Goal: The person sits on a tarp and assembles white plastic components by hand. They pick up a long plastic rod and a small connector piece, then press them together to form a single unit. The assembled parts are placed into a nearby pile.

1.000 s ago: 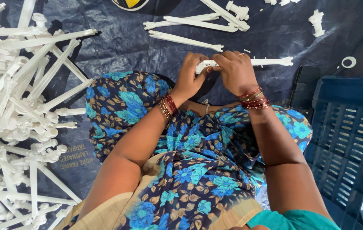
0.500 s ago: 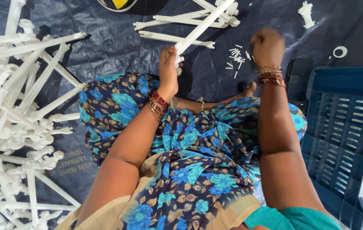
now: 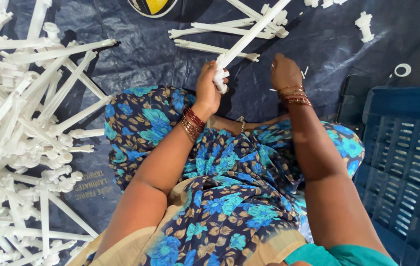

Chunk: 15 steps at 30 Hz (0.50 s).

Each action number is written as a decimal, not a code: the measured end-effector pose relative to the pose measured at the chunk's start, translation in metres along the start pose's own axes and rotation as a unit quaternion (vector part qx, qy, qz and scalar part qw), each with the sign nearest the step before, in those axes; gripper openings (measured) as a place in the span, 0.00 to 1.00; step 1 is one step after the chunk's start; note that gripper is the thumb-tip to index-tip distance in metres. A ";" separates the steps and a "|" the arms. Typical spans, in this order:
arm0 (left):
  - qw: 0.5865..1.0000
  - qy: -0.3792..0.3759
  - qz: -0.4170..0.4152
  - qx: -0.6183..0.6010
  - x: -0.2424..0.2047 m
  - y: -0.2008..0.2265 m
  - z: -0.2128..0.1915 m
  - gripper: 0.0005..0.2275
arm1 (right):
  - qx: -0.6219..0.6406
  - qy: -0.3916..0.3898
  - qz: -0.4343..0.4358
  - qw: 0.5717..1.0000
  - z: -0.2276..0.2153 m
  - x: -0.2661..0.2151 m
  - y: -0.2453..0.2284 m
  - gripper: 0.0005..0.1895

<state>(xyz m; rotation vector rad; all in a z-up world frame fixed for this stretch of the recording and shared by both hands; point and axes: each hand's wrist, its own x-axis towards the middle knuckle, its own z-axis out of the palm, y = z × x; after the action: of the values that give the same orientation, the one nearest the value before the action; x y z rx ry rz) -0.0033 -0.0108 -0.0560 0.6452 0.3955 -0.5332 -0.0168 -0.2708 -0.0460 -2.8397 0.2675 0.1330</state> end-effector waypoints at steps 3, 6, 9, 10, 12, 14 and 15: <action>1.000 -0.001 -0.014 -0.026 -0.001 -0.002 0.002 0.09 | 0.269 0.012 -0.025 0.963 -0.033 -0.015 -0.040 0.09; 1.000 -0.002 -0.019 -0.018 -0.001 -0.007 0.007 0.09 | 0.440 -0.011 -0.032 0.897 -0.044 -0.036 -0.089 0.10; 1.000 0.008 -0.019 -0.003 -0.004 -0.011 0.011 0.08 | 0.365 0.089 -0.160 0.913 -0.055 -0.048 -0.117 0.10; 1.000 0.012 -0.020 0.001 -0.005 -0.012 0.012 0.08 | 0.304 0.141 -0.220 0.916 -0.058 -0.050 -0.122 0.11; 1.000 -0.013 -0.016 -0.005 -0.008 -0.011 0.012 0.07 | 0.304 0.139 -0.196 0.922 -0.061 -0.050 -0.129 0.09; 1.000 -0.031 -0.006 0.000 -0.009 -0.011 0.013 0.06 | 0.305 0.124 -0.172 0.928 -0.063 -0.048 -0.131 0.07; 0.999 -0.036 0.002 0.007 -0.009 -0.010 0.013 0.06 | 0.308 0.110 -0.160 0.931 -0.062 -0.048 -0.131 0.06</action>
<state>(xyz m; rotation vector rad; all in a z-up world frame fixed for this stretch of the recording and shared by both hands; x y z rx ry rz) -0.0142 -0.0230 -0.0464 0.6382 0.3236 -0.5537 -0.0337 -0.1571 0.0549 -2.2245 -0.1033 -0.2912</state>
